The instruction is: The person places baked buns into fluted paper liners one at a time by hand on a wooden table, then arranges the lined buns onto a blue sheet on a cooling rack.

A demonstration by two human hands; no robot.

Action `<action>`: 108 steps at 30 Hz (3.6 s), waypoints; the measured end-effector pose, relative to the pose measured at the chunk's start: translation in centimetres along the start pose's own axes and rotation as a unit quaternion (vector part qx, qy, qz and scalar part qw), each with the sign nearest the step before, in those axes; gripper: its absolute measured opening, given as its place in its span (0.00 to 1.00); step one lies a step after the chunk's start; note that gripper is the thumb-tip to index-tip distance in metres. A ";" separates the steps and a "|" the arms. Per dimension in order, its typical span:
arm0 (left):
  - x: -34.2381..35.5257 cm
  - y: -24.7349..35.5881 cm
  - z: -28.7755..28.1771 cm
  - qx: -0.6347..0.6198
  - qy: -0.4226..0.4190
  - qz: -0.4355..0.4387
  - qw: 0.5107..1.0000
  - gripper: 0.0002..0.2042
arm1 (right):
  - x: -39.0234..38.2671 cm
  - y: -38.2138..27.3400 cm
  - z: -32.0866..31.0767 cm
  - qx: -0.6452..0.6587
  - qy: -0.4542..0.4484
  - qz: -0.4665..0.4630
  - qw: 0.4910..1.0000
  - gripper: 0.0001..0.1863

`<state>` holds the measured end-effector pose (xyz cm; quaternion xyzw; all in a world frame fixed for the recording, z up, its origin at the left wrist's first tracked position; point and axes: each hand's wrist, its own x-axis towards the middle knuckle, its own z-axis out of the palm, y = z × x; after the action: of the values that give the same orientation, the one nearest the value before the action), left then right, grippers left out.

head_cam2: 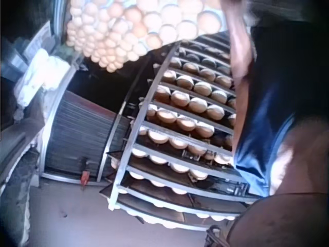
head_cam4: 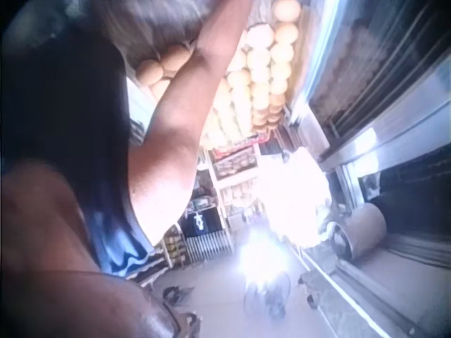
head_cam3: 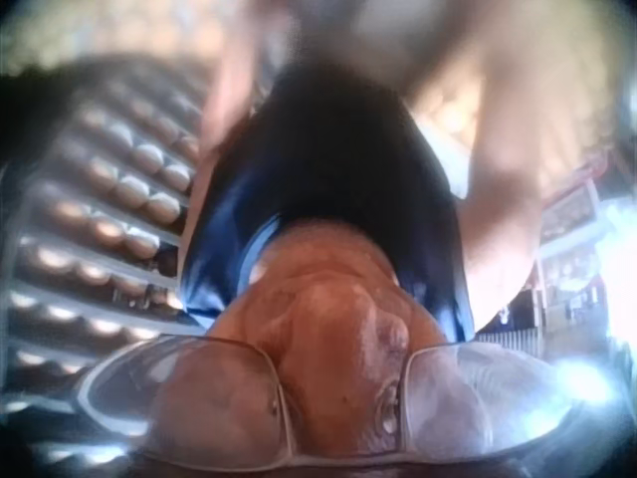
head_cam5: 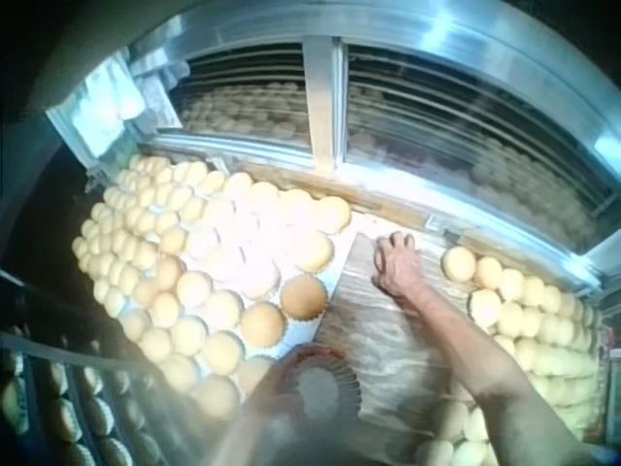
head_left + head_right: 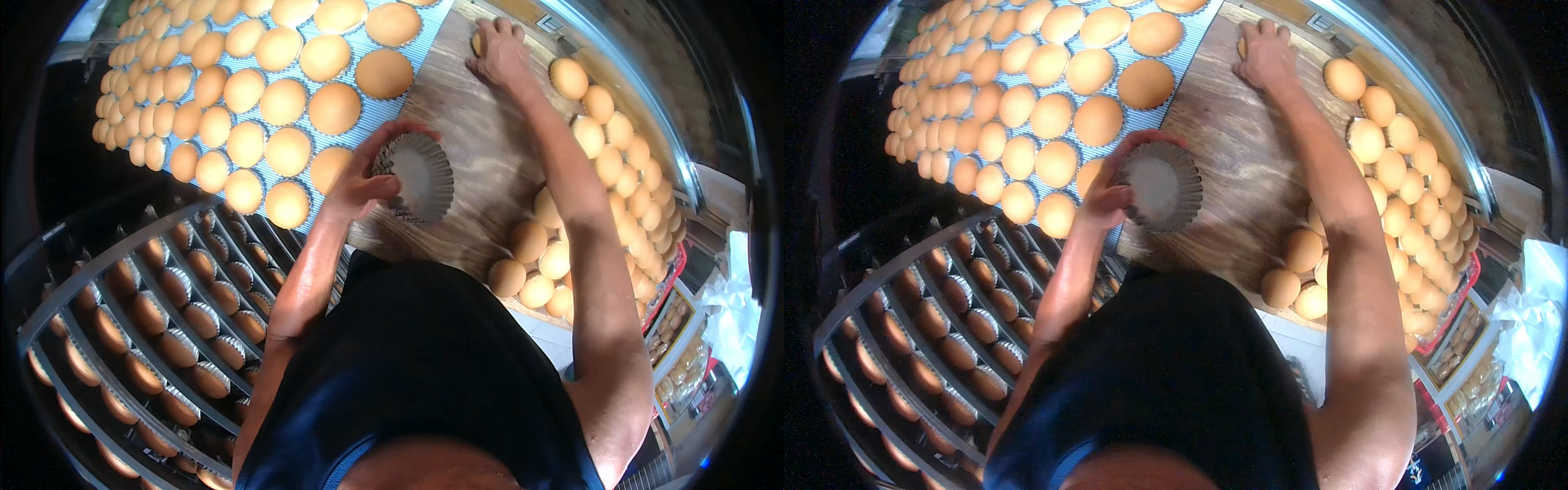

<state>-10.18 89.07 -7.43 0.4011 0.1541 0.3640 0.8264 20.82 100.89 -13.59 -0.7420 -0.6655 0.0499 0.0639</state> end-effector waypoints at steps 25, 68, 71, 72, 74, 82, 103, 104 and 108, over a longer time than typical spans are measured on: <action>5.1 -13.3 2.0 -0.182 0.117 -0.206 0.954 0.33 | -17.4 2.6 -7.6 0.502 -0.248 0.164 0.812 0.42; -5.3 11.0 10.2 0.325 -0.200 0.293 0.877 0.38 | -28.4 -16.0 -22.0 0.636 -0.071 0.131 0.757 0.08; -5.2 10.8 11.0 0.337 -0.218 0.307 0.863 0.38 | -28.7 -14.9 -20.9 0.620 -0.046 0.105 0.776 0.07; -5.1 10.7 11.3 0.345 -0.225 0.314 0.855 0.38 | -28.7 -14.5 -20.6 0.614 -0.036 0.084 0.784 0.07; -5.0 10.6 11.4 0.354 -0.222 0.309 0.854 0.38 | -28.5 -14.3 -20.3 0.615 -0.030 0.085 0.783 0.07; -4.9 10.4 12.4 0.344 -0.225 0.307 0.858 0.38 | -29.0 -13.6 -21.0 0.652 -0.059 0.087 0.751 0.07; -4.2 9.8 13.5 0.371 -0.220 0.298 0.851 0.39 | -28.9 -12.4 -21.8 0.668 -0.057 0.101 0.735 0.08; -4.1 9.7 13.5 0.377 -0.218 0.307 0.846 0.39 | -28.8 -12.5 -21.7 0.655 -0.051 0.100 0.747 0.07; -3.4 9.8 13.2 0.392 -0.215 0.303 0.842 0.39 | -28.6 -12.3 -21.9 0.657 -0.057 0.111 0.743 0.07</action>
<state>-10.01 83.36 8.35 0.7863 -0.0268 0.4100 0.4614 9.05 73.11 9.65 -0.5807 -0.3830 0.5235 0.4920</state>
